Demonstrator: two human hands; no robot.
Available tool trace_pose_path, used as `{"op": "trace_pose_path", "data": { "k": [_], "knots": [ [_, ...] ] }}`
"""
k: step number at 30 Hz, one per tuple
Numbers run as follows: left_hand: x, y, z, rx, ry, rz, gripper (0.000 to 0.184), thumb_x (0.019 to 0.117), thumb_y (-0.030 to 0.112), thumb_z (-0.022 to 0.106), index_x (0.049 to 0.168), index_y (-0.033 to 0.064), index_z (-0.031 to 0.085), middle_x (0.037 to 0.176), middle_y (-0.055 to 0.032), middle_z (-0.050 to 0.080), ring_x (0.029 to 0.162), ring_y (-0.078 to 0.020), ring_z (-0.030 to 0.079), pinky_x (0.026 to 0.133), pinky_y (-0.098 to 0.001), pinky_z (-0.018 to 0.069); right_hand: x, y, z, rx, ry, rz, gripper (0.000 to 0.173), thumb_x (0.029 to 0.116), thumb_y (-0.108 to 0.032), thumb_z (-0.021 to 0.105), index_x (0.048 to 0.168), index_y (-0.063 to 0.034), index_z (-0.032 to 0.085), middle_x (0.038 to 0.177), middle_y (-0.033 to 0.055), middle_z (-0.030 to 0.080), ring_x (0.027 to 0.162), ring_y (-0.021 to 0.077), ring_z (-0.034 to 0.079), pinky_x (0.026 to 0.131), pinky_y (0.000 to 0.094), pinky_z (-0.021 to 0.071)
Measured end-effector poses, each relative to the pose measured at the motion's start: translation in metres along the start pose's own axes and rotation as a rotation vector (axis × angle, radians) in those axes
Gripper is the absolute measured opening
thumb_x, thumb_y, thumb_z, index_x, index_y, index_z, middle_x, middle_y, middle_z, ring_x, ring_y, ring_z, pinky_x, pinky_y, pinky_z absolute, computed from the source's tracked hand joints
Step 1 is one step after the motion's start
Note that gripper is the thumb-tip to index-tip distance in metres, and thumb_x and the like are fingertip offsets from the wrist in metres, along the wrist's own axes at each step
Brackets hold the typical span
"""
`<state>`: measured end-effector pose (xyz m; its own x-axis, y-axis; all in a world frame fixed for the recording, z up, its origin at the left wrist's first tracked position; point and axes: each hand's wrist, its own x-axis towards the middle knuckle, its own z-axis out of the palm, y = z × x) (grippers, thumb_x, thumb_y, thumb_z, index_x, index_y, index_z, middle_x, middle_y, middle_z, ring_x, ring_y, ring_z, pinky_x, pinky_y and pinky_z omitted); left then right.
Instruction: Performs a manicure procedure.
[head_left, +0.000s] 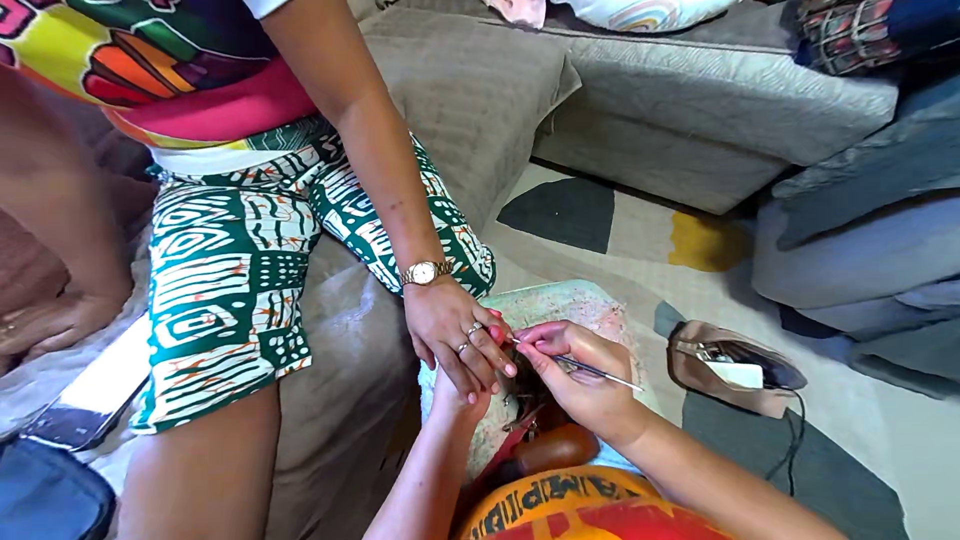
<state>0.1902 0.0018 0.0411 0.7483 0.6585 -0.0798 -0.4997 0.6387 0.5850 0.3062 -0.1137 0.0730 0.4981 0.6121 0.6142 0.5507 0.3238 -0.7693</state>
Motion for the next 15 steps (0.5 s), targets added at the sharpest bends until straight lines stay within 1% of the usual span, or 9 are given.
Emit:
{"op": "trace_pose_path", "data": {
  "k": [1, 3, 4, 6, 7, 9, 11, 12, 15],
  "knots": [
    [0.000, 0.000, 0.000, 0.004, 0.001, -0.002, 0.018, 0.0947, -0.005, 0.053, 0.103, 0.0030, 0.067, 0.097, -0.0090, 0.072, 0.091, -0.0173, 0.071, 0.081, -0.0313, 0.0598, 0.000, 0.001, 0.000, -0.017, -0.007, -0.018, 0.011, 0.0918, -0.004, 0.074, 0.085, -0.0003, 0.067, 0.098, 0.0113, 0.076, 0.095, 0.0142, 0.074, 0.083, 0.0253, 0.0629],
    [0.000, 0.000, 0.001, 0.006, 0.011, -0.004, 0.016, 0.0954, -0.004, 0.054, 0.102, 0.0036, 0.067, 0.095, -0.0088, 0.072, 0.090, -0.0170, 0.072, 0.081, -0.0314, 0.0602, -0.001, 0.002, 0.001, -0.049, -0.015, -0.056, 0.013, 0.0919, -0.004, 0.074, 0.084, -0.0005, 0.065, 0.098, 0.0119, 0.075, 0.095, 0.0149, 0.075, 0.083, 0.0255, 0.0631],
    [0.000, 0.000, 0.000, 0.002, 0.004, 0.003, 0.014, 0.0939, -0.003, 0.057, 0.102, 0.0041, 0.067, 0.095, -0.0088, 0.072, 0.091, -0.0172, 0.072, 0.083, -0.0321, 0.0599, -0.001, 0.002, 0.001, -0.063, -0.019, -0.072, 0.013, 0.0920, -0.004, 0.074, 0.083, -0.0008, 0.065, 0.098, 0.0119, 0.075, 0.096, 0.0149, 0.075, 0.084, 0.0255, 0.0631],
    [0.001, 0.000, -0.001, -0.001, -0.016, 0.018, 0.012, 0.0903, 0.002, 0.068, 0.103, 0.0038, 0.069, 0.096, -0.0096, 0.073, 0.092, -0.0177, 0.072, 0.083, -0.0318, 0.0598, -0.001, 0.004, 0.001, -0.073, -0.028, -0.098, 0.014, 0.0924, -0.005, 0.074, 0.083, -0.0007, 0.065, 0.098, 0.0121, 0.075, 0.096, 0.0149, 0.074, 0.084, 0.0253, 0.0628],
    [0.001, 0.001, 0.000, 0.004, -0.028, 0.017, 0.013, 0.0903, 0.003, 0.069, 0.103, 0.0035, 0.069, 0.097, -0.0094, 0.073, 0.092, -0.0174, 0.072, 0.085, -0.0317, 0.0594, -0.001, 0.004, 0.001, -0.072, -0.027, -0.104, 0.014, 0.0924, -0.005, 0.074, 0.083, -0.0008, 0.064, 0.098, 0.0120, 0.075, 0.096, 0.0148, 0.074, 0.084, 0.0251, 0.0627],
    [0.001, 0.006, 0.008, -0.001, -0.021, 0.004, 0.011, 0.0893, 0.000, 0.066, 0.100, 0.0021, 0.068, 0.095, -0.0102, 0.073, 0.088, -0.0163, 0.073, 0.078, -0.0279, 0.0607, -0.001, 0.005, 0.002, -0.048, -0.011, -0.092, 0.014, 0.0920, -0.005, 0.075, 0.083, -0.0008, 0.064, 0.097, 0.0117, 0.075, 0.095, 0.0142, 0.074, 0.083, 0.0246, 0.0628],
    [0.000, 0.007, 0.007, -0.026, -0.020, -0.006, 0.012, 0.0877, -0.001, 0.068, 0.099, 0.0016, 0.069, 0.094, -0.0109, 0.073, 0.087, -0.0170, 0.073, 0.077, -0.0281, 0.0612, 0.001, 0.006, 0.003, 0.012, 0.019, -0.028, 0.013, 0.0915, -0.006, 0.076, 0.085, -0.0014, 0.066, 0.097, 0.0102, 0.076, 0.092, 0.0122, 0.074, 0.080, 0.0232, 0.0625],
    [0.000, 0.004, 0.002, -0.032, -0.023, -0.004, 0.013, 0.0887, 0.000, 0.069, 0.102, 0.0025, 0.070, 0.095, -0.0104, 0.073, 0.088, -0.0173, 0.073, 0.078, -0.0294, 0.0611, 0.002, 0.005, 0.004, 0.066, 0.039, 0.026, 0.011, 0.0903, -0.005, 0.077, 0.086, -0.0015, 0.067, 0.097, 0.0093, 0.076, 0.090, 0.0107, 0.074, 0.078, 0.0219, 0.0622],
    [0.000, 0.001, -0.004, 0.000, -0.003, -0.004, 0.019, 0.0890, -0.006, 0.060, 0.103, 0.0037, 0.067, 0.095, -0.0092, 0.072, 0.089, -0.0177, 0.072, 0.081, -0.0312, 0.0606, 0.005, 0.003, 0.003, 0.217, 0.074, 0.171, 0.012, 0.0869, -0.001, 0.078, 0.088, -0.0030, 0.066, 0.097, 0.0073, 0.077, 0.085, 0.0089, 0.074, 0.073, 0.0209, 0.0621]
  ]
}}
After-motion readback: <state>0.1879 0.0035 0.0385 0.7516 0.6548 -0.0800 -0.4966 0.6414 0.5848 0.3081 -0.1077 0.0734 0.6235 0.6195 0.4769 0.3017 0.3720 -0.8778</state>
